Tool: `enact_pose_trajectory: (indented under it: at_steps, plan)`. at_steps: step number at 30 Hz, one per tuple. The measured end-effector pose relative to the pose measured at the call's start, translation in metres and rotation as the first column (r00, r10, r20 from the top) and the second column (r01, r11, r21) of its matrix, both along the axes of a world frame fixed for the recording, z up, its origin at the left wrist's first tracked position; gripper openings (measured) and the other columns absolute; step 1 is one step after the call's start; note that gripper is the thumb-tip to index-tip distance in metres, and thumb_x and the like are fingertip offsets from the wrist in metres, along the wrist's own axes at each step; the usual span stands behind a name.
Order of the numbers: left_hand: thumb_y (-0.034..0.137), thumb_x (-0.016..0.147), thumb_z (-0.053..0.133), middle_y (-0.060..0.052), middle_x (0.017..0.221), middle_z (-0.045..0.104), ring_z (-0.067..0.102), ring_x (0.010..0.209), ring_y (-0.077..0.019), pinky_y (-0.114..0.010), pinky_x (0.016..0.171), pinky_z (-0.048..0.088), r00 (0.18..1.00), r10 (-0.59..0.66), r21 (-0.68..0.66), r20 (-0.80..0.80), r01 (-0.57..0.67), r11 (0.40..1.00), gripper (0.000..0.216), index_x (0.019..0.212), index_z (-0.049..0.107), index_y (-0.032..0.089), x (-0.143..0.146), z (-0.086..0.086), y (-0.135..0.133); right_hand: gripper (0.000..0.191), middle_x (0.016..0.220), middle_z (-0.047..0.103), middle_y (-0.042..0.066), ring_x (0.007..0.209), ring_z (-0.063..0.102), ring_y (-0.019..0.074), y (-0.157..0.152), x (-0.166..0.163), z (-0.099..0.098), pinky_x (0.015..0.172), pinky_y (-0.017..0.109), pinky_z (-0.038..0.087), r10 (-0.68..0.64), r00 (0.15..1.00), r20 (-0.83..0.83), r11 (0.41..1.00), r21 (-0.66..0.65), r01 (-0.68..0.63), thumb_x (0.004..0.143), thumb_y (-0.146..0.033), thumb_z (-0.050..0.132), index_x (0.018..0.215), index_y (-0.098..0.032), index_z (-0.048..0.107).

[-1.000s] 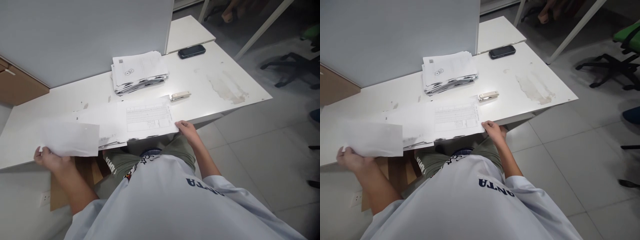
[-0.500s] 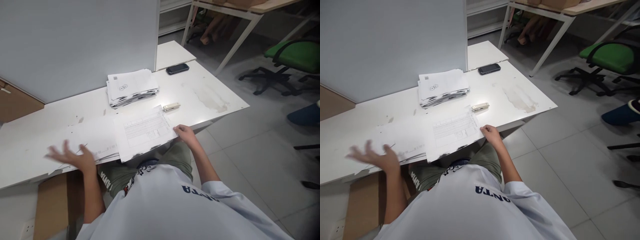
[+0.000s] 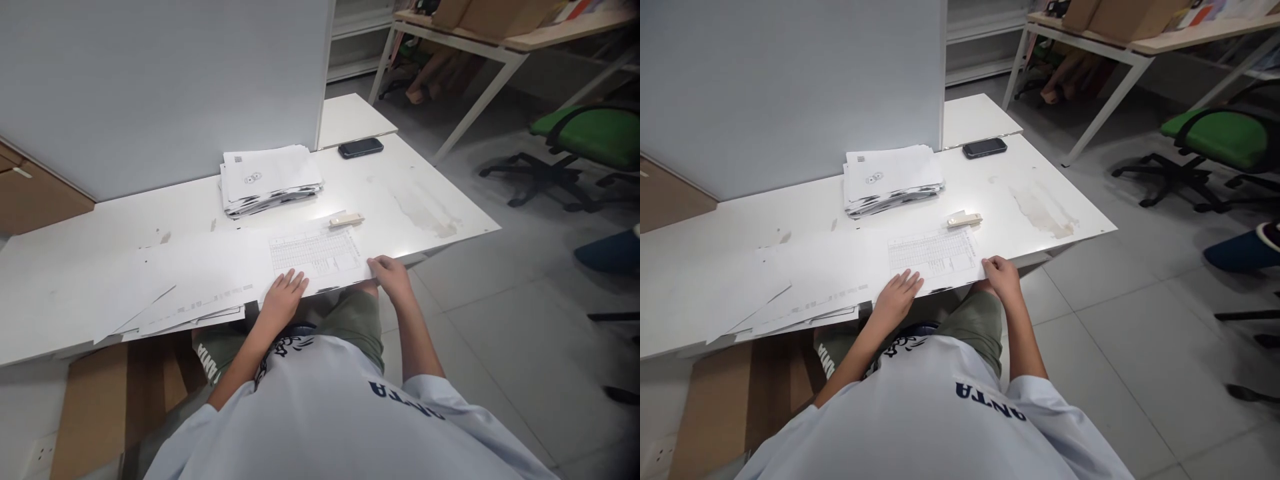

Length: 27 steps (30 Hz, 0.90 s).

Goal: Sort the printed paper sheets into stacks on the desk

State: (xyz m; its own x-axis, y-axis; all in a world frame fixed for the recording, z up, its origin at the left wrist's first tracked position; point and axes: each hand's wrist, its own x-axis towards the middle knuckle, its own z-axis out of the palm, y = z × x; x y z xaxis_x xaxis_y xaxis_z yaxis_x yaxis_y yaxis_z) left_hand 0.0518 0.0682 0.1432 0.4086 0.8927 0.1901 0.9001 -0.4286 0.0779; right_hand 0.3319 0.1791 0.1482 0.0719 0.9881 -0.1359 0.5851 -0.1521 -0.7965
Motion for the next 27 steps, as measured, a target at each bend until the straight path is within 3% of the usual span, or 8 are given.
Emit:
enact_pose_trajectory:
  at_steps: [4, 7, 12, 15, 18, 22, 27]
  plan:
    - [-0.002, 0.088, 0.038, -0.009, 0.135, 0.062, 0.051, 0.133, -0.0217, -0.041, 0.107, 0.047, 0.999, -0.033, 0.078, 0.029, 0.030, 0.996, 0.053, 0.134, 0.057, 0.017, 0.005, -0.011, 0.003, 0.035, 0.079, 0.069, 0.009, 0.074, 0.059, 0.0245, 0.002, -0.004, 0.005, 0.066, 0.034, 0.043, 0.005, 0.972, 0.235, 0.998, 0.059, -0.020, 0.082, -0.041, 0.044, 0.089, -0.018, 0.070]
    - [-0.005, 0.088, 0.035, -0.007, 0.134, 0.062, 0.054, 0.129, -0.0197, -0.037, 0.105, 0.050, 0.999, -0.043, 0.127, 0.033, 0.039, 0.991, 0.055, 0.134, 0.056, 0.016, 0.010, -0.011, 0.002, 0.041, 0.097, 0.071, 0.013, 0.088, 0.063, 0.0284, 0.008, -0.017, 0.013, 0.077, 0.040, 0.048, -0.004, 0.939, 0.345, 0.981, 0.182, -0.062, 0.087, -0.035, 0.039, 0.109, -0.017, 0.069]
    - [-0.006, 0.088, 0.030, -0.010, 0.152, 0.043, 0.044, 0.138, -0.0169, -0.028, 0.103, 0.050, 0.999, -0.045, 0.162, 0.028, 0.039, 0.986, 0.064, 0.148, 0.038, 0.015, 0.018, 0.006, -0.001, 0.045, 0.132, 0.060, 0.015, 0.121, 0.054, 0.0299, 0.032, -0.049, 0.015, 0.100, 0.045, 0.045, 0.168, 0.909, 0.382, 0.848, 0.413, -0.331, 0.093, -0.031, 0.035, 0.127, -0.015, 0.061]
    - [0.006, 0.093, 0.039, -0.012, 0.154, 0.039, 0.033, 0.145, -0.0238, -0.040, 0.113, 0.041, 0.998, -0.068, 0.133, -0.003, 0.067, 0.989, 0.057, 0.149, 0.036, 0.014, 0.020, 0.012, 0.000, 0.051, 0.152, 0.041, 0.015, 0.141, 0.035, 0.0303, 0.046, -0.064, 0.004, 0.112, 0.050, 0.035, 0.251, 0.854, 0.456, 0.776, 0.432, -0.459, 0.094, -0.031, 0.036, 0.141, -0.013, 0.048]
    - [0.013, 0.096, 0.041, -0.012, 0.149, 0.047, 0.039, 0.141, -0.0251, -0.046, 0.115, 0.037, 0.998, -0.057, 0.066, -0.012, 0.058, 0.996, 0.051, 0.147, 0.040, 0.015, 0.021, 0.008, 0.000, 0.053, 0.155, 0.036, 0.017, 0.145, 0.028, 0.0298, 0.053, -0.071, -0.009, 0.116, 0.051, 0.031, 0.281, 0.837, 0.469, 0.768, 0.413, -0.489, 0.094, -0.028, 0.037, 0.144, -0.011, 0.043]
    - [0.000, 0.093, 0.033, -0.009, 0.136, 0.061, 0.053, 0.131, -0.0190, -0.037, 0.108, 0.047, 0.991, -0.119, 0.061, 0.067, 0.115, 0.991, 0.051, 0.139, 0.049, 0.015, 0.021, 0.001, -0.004, 0.051, 0.151, 0.042, 0.015, 0.141, 0.035, 0.0300, 0.057, -0.069, -0.016, 0.113, 0.052, 0.035, 0.272, 0.866, 0.420, 0.760, 0.458, -0.461, 0.092, -0.025, 0.040, 0.142, -0.015, 0.047]
    - [0.002, 0.096, 0.032, -0.006, 0.131, 0.065, 0.062, 0.120, -0.0142, -0.030, 0.100, 0.053, 0.974, -0.191, 0.077, 0.123, 0.183, 0.980, 0.049, 0.140, 0.048, 0.017, 0.024, 0.005, -0.009, 0.047, 0.145, 0.050, 0.013, 0.136, 0.042, 0.0299, 0.060, -0.068, -0.013, 0.108, 0.052, 0.041, 0.262, 0.883, 0.389, 0.754, 0.489, -0.439, 0.091, -0.021, 0.040, 0.135, -0.017, 0.053]
